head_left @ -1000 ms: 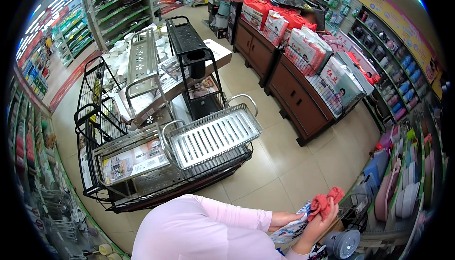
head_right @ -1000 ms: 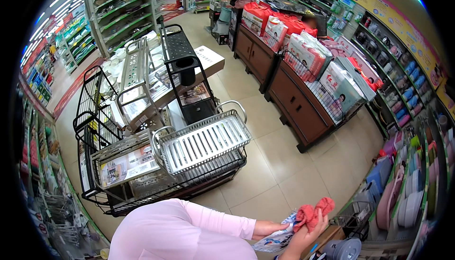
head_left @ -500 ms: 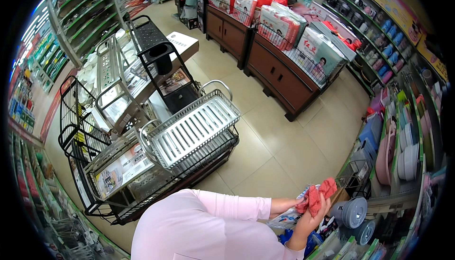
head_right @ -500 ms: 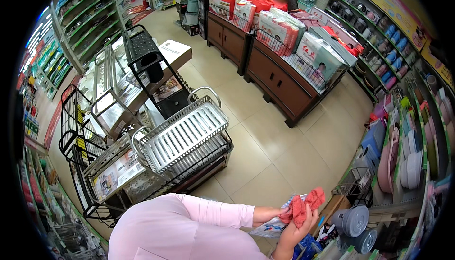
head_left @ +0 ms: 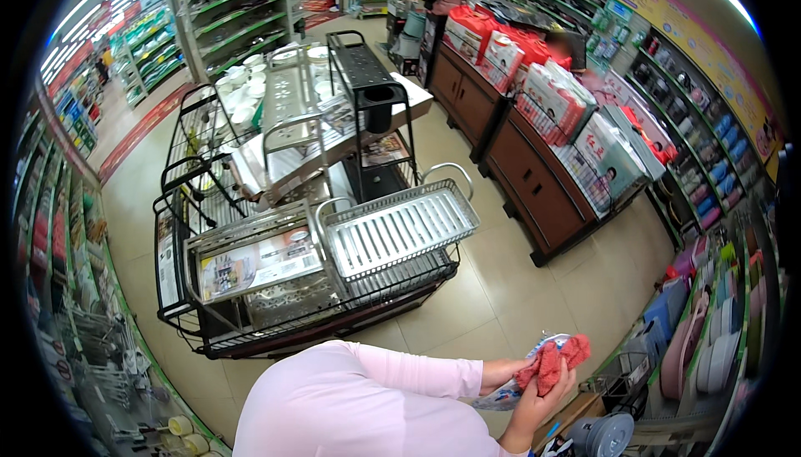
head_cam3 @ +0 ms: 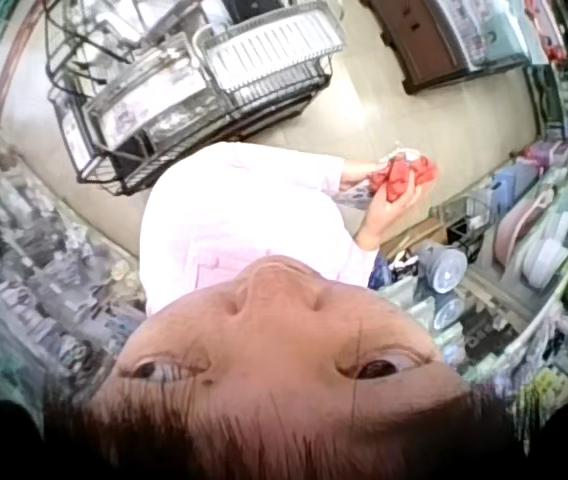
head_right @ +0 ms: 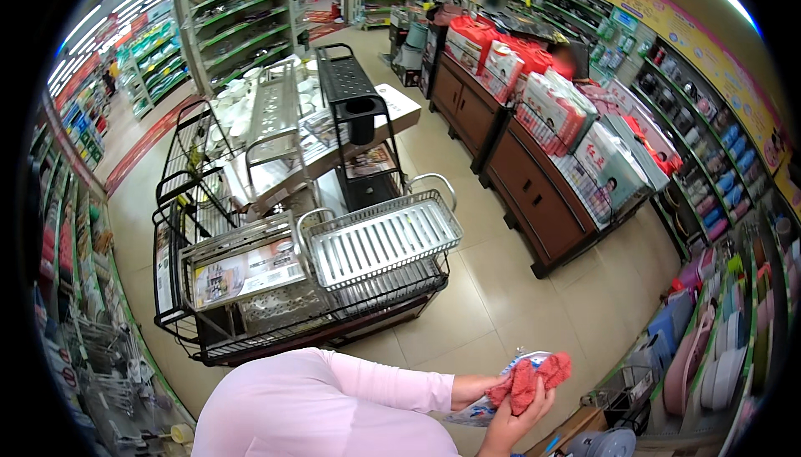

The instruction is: The person wipes various items on a store shelf with a red cloth. They pick up and wipe multiple packaged goods, containers, and small boxes, then return them to the shelf. The person moves along the aisle, handling items one at a time.

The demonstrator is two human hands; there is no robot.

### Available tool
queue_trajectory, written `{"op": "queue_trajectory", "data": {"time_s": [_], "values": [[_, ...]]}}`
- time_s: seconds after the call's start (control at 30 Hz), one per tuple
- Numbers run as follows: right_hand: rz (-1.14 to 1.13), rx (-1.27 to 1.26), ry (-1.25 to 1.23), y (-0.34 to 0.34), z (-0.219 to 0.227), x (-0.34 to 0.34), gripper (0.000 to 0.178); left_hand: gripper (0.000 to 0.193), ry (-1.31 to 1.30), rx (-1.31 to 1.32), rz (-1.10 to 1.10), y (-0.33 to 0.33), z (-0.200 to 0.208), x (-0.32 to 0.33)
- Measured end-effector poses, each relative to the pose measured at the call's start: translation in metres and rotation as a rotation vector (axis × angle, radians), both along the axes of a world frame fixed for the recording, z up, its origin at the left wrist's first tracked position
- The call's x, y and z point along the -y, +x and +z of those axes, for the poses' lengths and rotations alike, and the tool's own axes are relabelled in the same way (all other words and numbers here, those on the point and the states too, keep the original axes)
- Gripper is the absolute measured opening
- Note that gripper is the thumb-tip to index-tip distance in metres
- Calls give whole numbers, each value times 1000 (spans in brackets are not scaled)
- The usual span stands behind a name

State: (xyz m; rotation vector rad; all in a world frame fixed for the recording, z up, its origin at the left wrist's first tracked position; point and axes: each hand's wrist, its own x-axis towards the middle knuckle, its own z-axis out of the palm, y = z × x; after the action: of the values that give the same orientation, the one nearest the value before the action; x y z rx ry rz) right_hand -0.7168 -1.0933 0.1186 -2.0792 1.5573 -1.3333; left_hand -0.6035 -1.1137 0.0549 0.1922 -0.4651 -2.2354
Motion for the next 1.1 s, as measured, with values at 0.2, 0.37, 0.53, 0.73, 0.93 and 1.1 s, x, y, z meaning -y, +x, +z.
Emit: {"op": "queue_trajectory", "data": {"time_s": [0.2, 0.37, 0.53, 0.73, 0.93, 1.1], "values": [[126, -120, 1, 23, -21, -47, 54, 61, -4, -162, 148, 23, -5, -26], [390, -89, -40, 48, -60, -104, 48, 59, 176, -133, 405, 81, 26, -75], [515, -80, 35, 63, -58, -138, 45, 57, 195, -8, 455, 106, 32, -134], [238, 96, -86, 49, -21, -161, 47, 48, -178, 338, 173, 72, 51, -187], [106, 484, -45, -29, -24, -163, 44, 44, -1062, 746, 326, 30, 16, -193], [237, 825, 322, -127, -132, -155, 46, 38, -1343, 673, 235, 14, 49, -207]]}}
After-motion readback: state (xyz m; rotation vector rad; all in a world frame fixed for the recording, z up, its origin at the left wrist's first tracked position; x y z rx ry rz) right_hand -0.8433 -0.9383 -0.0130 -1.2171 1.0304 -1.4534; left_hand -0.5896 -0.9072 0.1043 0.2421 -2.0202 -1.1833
